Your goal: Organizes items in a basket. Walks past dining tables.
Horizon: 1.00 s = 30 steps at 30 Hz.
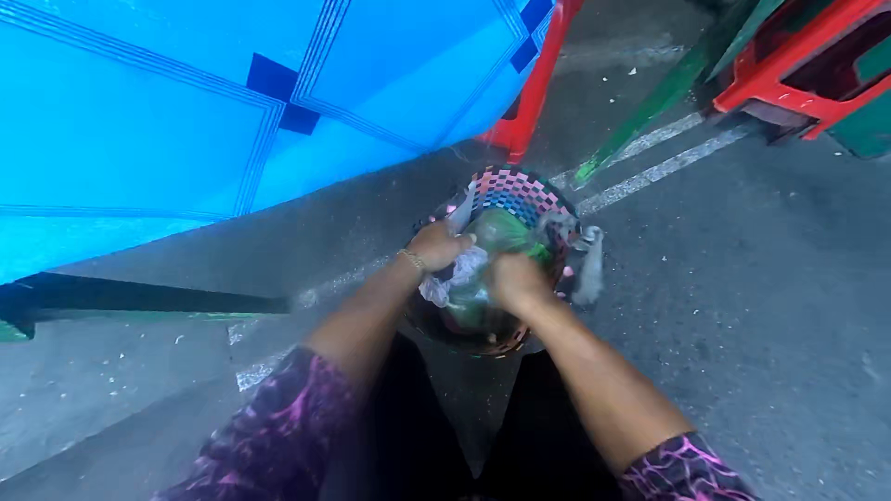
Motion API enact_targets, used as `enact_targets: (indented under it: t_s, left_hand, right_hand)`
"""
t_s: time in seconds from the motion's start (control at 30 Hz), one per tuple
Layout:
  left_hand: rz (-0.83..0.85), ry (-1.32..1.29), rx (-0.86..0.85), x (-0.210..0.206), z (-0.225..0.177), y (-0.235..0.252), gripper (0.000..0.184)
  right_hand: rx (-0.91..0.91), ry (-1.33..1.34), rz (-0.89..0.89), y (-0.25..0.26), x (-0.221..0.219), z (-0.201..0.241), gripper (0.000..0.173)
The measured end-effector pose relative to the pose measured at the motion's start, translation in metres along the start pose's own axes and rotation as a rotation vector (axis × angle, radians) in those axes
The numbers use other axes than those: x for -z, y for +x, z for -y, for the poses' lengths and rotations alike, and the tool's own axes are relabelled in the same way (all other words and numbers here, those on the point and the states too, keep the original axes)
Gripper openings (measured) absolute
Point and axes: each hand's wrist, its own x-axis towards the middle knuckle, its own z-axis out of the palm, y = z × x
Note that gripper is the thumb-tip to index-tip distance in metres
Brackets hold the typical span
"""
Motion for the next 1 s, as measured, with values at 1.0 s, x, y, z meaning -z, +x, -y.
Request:
enact_targets:
  t_s: [1.0]
  left_hand:
    - [-0.473,-0.847,-0.1,0.034,0.085,-0.09,0.019]
  right_hand:
    - [0.05,-0.474,-0.149,0.092,0.081,-0.086,0.039]
